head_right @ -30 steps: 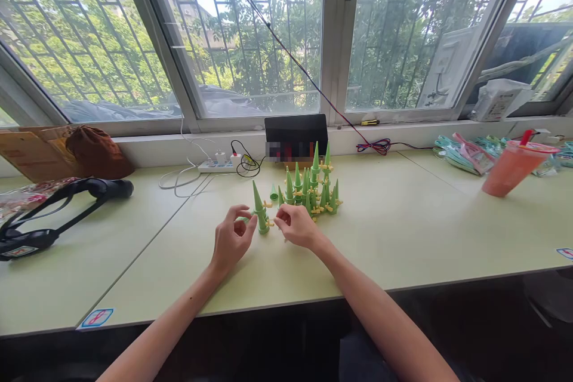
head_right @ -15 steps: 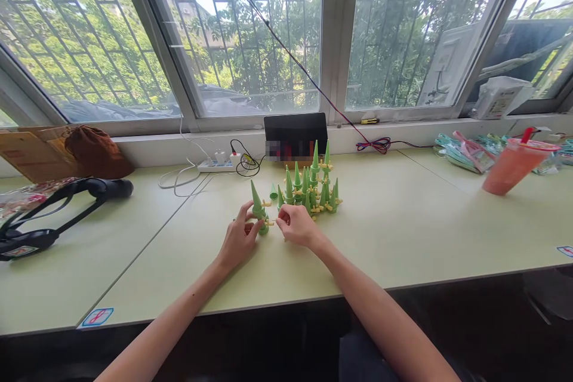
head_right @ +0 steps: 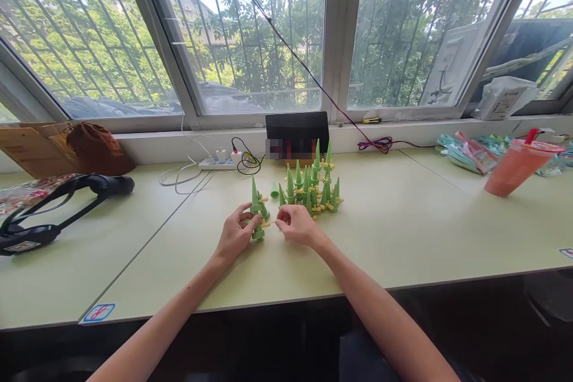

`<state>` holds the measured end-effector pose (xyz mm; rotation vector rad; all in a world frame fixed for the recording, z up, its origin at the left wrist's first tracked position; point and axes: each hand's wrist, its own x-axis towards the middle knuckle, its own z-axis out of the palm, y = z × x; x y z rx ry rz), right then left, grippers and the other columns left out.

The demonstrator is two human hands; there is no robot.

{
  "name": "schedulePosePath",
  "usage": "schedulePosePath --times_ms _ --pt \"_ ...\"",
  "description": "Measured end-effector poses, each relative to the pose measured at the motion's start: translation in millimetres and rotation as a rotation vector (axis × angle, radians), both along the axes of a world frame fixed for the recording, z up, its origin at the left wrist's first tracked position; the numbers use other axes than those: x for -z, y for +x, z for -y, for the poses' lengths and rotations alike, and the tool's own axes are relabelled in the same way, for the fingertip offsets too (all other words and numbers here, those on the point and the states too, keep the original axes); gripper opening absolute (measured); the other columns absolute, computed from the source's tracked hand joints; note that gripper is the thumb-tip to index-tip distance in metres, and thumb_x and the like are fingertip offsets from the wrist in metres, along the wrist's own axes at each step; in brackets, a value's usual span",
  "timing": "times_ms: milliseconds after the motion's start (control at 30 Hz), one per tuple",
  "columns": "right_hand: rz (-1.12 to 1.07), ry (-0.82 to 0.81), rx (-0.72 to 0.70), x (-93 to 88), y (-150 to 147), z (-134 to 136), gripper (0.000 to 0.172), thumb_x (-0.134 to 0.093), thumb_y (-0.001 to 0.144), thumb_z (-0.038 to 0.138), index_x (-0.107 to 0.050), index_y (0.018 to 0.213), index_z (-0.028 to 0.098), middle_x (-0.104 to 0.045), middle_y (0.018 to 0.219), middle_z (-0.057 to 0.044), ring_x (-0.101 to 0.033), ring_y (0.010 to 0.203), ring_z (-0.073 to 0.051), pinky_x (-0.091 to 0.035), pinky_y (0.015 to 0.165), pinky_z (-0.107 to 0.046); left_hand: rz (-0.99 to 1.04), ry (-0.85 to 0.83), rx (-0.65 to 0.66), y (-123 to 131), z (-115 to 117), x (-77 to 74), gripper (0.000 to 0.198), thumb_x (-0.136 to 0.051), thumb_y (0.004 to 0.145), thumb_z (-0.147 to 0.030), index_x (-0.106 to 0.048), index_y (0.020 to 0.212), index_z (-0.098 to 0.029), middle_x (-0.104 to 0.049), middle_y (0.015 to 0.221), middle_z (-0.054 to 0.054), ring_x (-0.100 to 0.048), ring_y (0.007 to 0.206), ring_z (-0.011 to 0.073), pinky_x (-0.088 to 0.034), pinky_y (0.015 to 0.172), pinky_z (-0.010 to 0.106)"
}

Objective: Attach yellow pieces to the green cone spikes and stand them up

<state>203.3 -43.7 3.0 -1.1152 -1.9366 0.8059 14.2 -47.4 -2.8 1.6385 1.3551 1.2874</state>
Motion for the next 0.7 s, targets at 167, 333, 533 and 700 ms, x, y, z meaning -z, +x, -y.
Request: schedulePosePath --times_ms 167,333,533,700 --pt "0.010 -0.011 -0.033 -1.9 0.2 1.9 0.010 -0.057 0.081 0.020 -0.060 0.072 0.017 -0.064 0.069 -0.001 -0.056 0.057 -0.011 -0.043 0.055 -0.022 0.014 0.019 -0.011 0.8 0.7 -0.6 0.048 -0.067 0.077 -0.040 -0.056 0.115 -0.013 -0.065 0.071 0.002 -0.063 0.054 0.0147 -0.049 0.046 0.025" --pt "0.008 -0.035 -0.066 2.9 0.1 0.1 0.009 -0.059 0.083 0.024 -0.062 0.077 0.017 -0.065 0.069 -0.001 -0.055 0.057 -0.011 -0.044 0.056 -0.023 0.008 0.023 0.003 1.8 2.1 -1.4 0.048 -0.066 0.078 -0.040 -0.055 0.116 -0.013 -0.064 0.071 0.001 -0.062 0.053 0.0140 -0.048 0.046 0.024" --pt "-0.004 -0.064 -0.086 3.3 -0.6 0.2 0.009 -0.060 0.084 0.026 -0.060 0.078 0.018 -0.064 0.067 0.001 -0.053 0.054 -0.010 -0.042 0.054 -0.023 0.011 0.027 0.019 3.2 4.4 -2.9 0.046 -0.065 0.079 -0.040 -0.054 0.115 -0.014 -0.062 0.070 -0.001 -0.055 0.045 0.0091 -0.044 0.043 0.022" --pt "-0.020 -0.076 -0.093 2.4 -2.1 0.8 0.007 -0.061 0.083 0.023 -0.059 0.078 0.018 -0.058 0.063 0.003 -0.051 0.053 -0.010 -0.040 0.053 -0.022 0.018 0.032 0.037 4.6 6.1 -3.6 0.047 -0.065 0.079 -0.040 -0.052 0.116 -0.014 -0.060 0.068 -0.002 -0.050 0.043 0.0074 -0.039 0.042 0.020"
